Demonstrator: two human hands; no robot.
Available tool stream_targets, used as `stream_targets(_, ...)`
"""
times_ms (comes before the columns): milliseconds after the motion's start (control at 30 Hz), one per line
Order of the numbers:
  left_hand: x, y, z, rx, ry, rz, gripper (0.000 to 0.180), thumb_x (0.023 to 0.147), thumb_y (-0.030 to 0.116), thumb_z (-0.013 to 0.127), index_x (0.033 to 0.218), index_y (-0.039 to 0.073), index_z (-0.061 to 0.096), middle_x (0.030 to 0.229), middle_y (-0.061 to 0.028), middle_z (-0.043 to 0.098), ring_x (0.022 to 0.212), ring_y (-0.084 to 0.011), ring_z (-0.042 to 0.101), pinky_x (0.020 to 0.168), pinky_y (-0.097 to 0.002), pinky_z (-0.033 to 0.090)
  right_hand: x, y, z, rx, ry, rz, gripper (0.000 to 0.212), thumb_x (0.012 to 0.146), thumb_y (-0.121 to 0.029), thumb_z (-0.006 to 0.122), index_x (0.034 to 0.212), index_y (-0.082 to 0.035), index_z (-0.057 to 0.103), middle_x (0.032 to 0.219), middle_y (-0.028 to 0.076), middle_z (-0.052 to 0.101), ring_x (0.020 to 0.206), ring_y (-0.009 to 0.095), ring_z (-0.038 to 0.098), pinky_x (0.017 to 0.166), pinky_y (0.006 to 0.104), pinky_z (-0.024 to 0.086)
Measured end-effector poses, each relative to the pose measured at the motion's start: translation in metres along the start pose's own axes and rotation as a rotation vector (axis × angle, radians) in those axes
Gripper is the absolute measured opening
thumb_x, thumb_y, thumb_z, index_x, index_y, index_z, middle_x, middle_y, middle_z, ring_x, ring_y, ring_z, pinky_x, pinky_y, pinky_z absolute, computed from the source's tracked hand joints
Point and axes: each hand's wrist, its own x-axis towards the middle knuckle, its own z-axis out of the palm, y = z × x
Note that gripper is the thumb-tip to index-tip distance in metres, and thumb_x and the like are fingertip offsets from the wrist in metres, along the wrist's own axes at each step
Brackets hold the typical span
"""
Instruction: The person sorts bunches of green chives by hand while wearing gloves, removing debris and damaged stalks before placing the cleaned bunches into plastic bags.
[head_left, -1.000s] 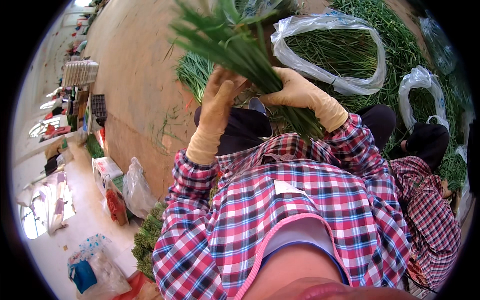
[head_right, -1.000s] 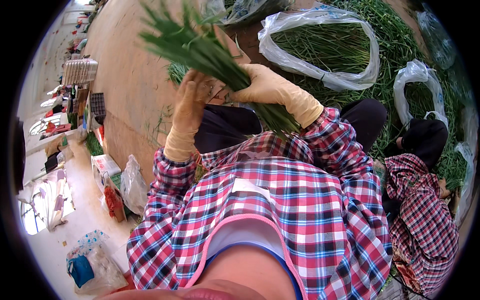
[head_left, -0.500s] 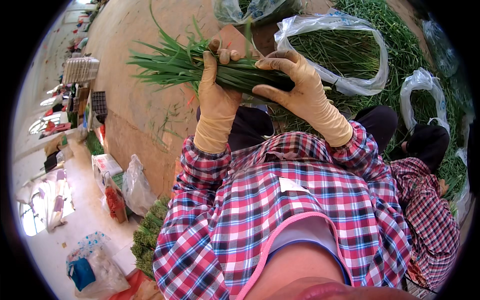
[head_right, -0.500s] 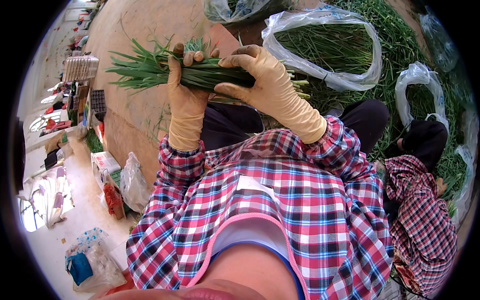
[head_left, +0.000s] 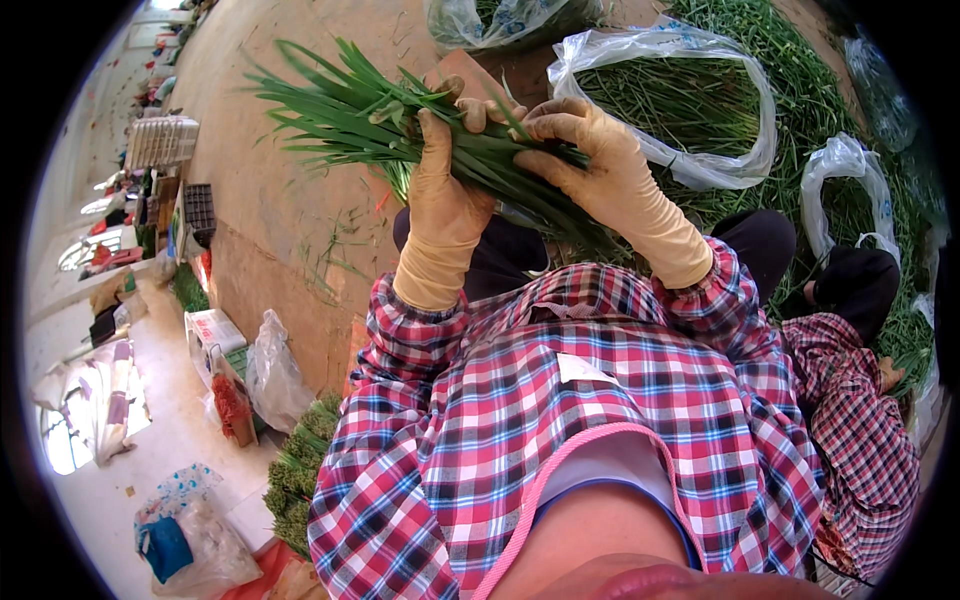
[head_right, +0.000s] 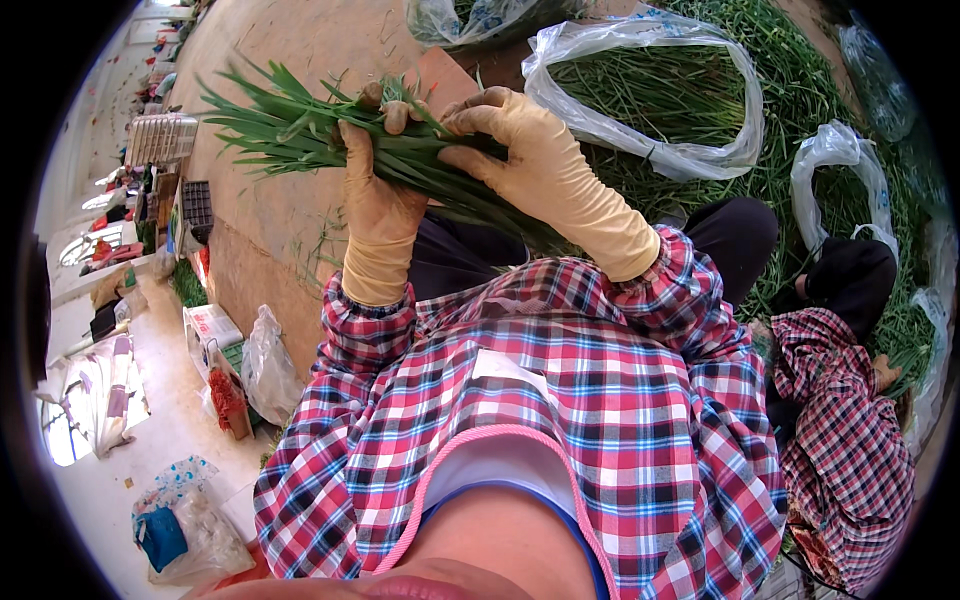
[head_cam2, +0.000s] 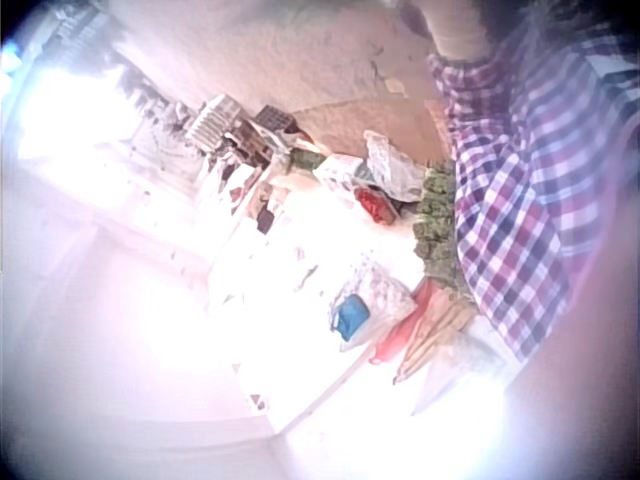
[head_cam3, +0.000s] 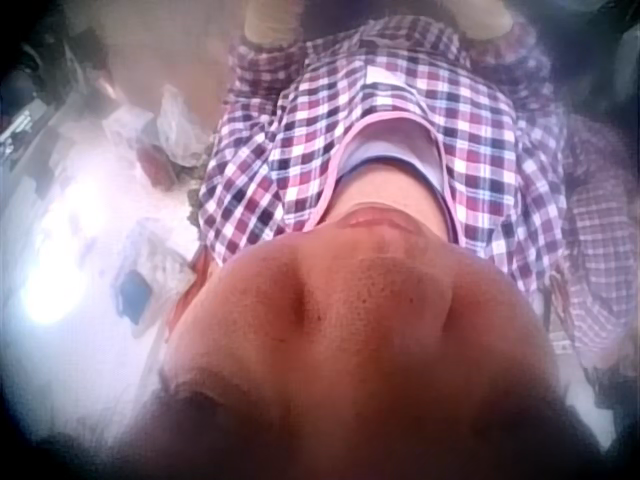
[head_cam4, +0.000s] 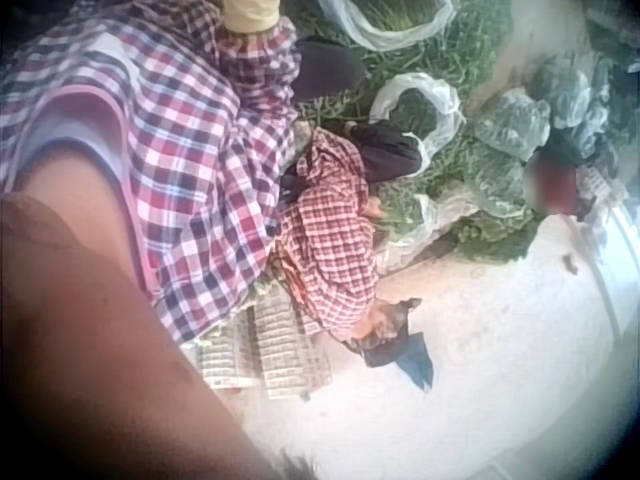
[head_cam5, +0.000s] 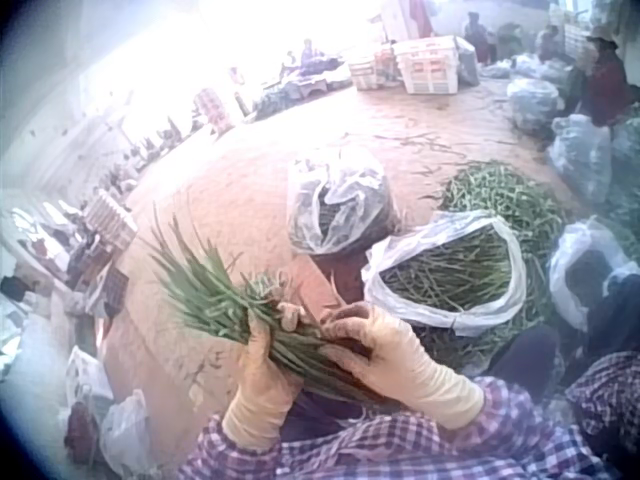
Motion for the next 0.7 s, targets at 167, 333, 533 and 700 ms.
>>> stream_targets(167,0.001,-0.003,0.003,-0.039,0.027,0.028,0.044,0.097,0.040,0.054,0.127,0.008,0.046,0.094,-0.0040,0.052,0.103,-0.0256,0.055,0.098,-0.0484,0.046,-0.005,0.004,-0.001,0.208,0.103,0.097,0.018,0.083,-0.010,0.073,0.096,0.000,0.064,0.093,0.009,0.065,0.086,0.017,0.064,0.074,0.0290,0.052)
stream_targets(333,0.000,-0.001,0.004,-0.034,0.081,0.022,0.046,0.094,0.040,0.058,0.126,0.009,0.047,0.093,-0.0044,0.052,0.103,-0.0253,0.053,0.105,-0.0533,0.042,-0.006,-0.002,-0.017,0.635,0.065,0.469,0.018,0.088,-0.014,0.071,0.097,0.001,0.064,0.081,0.004,0.064,0.071,0.009,0.060,0.066,0.0250,0.049)
stream_targets(533,0.003,-0.008,0.001,0.000,0.008,0.027,0.042,0.096,0.038,0.056,0.125,0.009,0.047,0.092,-0.0030,0.054,0.099,-0.0237,0.055,0.103,-0.0523,0.043,-0.006,-0.005,-0.008,0.258,-0.032,0.208,0.021,0.085,-0.017,0.074,0.096,-0.001,0.068,0.085,0.006,0.062,0.083,0.011,0.059,0.072,0.0244,0.048)
stream_targets(700,0.003,0.002,0.000,-0.029,0.150,0.045,0.042,0.093,0.042,0.059,0.119,0.010,0.053,0.087,-0.0020,0.050,0.099,-0.0231,0.054,0.107,-0.0576,0.039,-0.012,0.005,-0.024,0.541,0.144,0.480,0.018,0.093,-0.019,0.066,0.100,-0.003,0.065,0.087,0.003,0.061,0.080,0.014,0.057,0.073,0.0260,0.047)
